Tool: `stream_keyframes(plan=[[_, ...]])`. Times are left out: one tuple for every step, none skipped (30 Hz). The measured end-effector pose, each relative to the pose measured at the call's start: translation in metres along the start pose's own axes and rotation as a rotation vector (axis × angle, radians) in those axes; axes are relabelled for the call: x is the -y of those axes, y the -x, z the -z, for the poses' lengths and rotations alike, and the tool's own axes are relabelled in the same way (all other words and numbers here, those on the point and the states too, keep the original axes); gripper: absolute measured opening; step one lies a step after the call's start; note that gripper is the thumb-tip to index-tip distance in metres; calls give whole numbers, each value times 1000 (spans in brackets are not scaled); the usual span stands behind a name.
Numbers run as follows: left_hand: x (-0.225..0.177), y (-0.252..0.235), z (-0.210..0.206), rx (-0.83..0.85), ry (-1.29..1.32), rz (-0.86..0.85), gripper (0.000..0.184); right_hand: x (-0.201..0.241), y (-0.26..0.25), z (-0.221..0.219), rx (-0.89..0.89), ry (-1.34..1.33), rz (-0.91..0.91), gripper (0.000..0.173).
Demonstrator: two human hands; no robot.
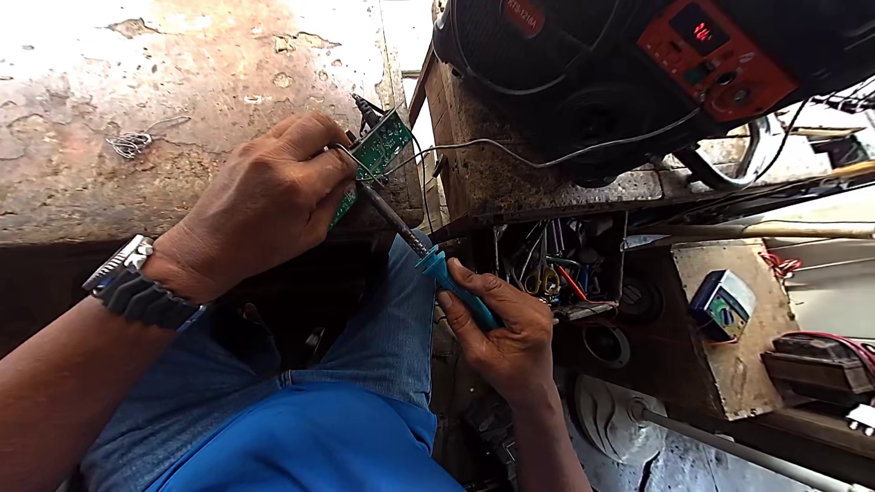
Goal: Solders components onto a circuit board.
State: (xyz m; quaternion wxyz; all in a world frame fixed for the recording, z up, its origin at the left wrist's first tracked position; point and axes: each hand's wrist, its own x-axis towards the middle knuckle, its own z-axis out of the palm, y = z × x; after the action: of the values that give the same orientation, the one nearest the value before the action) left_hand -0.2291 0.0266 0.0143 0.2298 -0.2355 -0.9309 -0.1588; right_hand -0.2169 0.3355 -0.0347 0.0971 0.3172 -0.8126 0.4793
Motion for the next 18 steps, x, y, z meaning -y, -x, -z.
stream_keyframes(plan=[[0,0,0,1,0,1,21,0,0,0,1,0,0,30],[-1,0,0,1,1,1,21,0,0,0,4,0,0,29],[-1,0,1,3,-1,3,21,1,0,0,4,3,2,29],[-1,0,1,4,-5,4,21,1,-1,1,4,6,3,29],[-1,0,1,4,-9,3,21,1,-1,2,5,8,4,29],[-1,0,1,3,-10,1,21,1,-2,2,5,8,4,29],[-1,0,1,0,-9,1,21,1,-2,2,2,6,4,29],[0,-1,1,-3,-6,0,21,1,-2,2,-2,2,4,29],[0,0,0,-5,-1,-2,21,1,-2,2,-3,1,1,29],[0,0,0,-6,0,-3,22,1,-1,1,-2,0,-2,28],[0,0,-1,-9,0,-1,22,2,-1,1,-2,-3,-1,28],[0,0,-1,-11,-1,-1,22,2,-1,1,-1,-4,2,29],[0,0,-1,-11,-2,-2,22,2,-1,2,-1,-3,1,29],[0,0,-1,-11,-3,-5,22,3,-2,2,-3,-4,0,29],[1,0,-1,-10,-4,-9,22,2,-2,2,-7,-3,-2,29],[1,0,-1,-8,-7,-11,22,2,-2,2,-11,-5,-3,29],[1,-1,0,-8,-9,-13,22,1,-2,1,-14,-8,-3,29],[0,-1,0,-6,-12,-14,22,1,-1,0,-17,-9,-3,29]])
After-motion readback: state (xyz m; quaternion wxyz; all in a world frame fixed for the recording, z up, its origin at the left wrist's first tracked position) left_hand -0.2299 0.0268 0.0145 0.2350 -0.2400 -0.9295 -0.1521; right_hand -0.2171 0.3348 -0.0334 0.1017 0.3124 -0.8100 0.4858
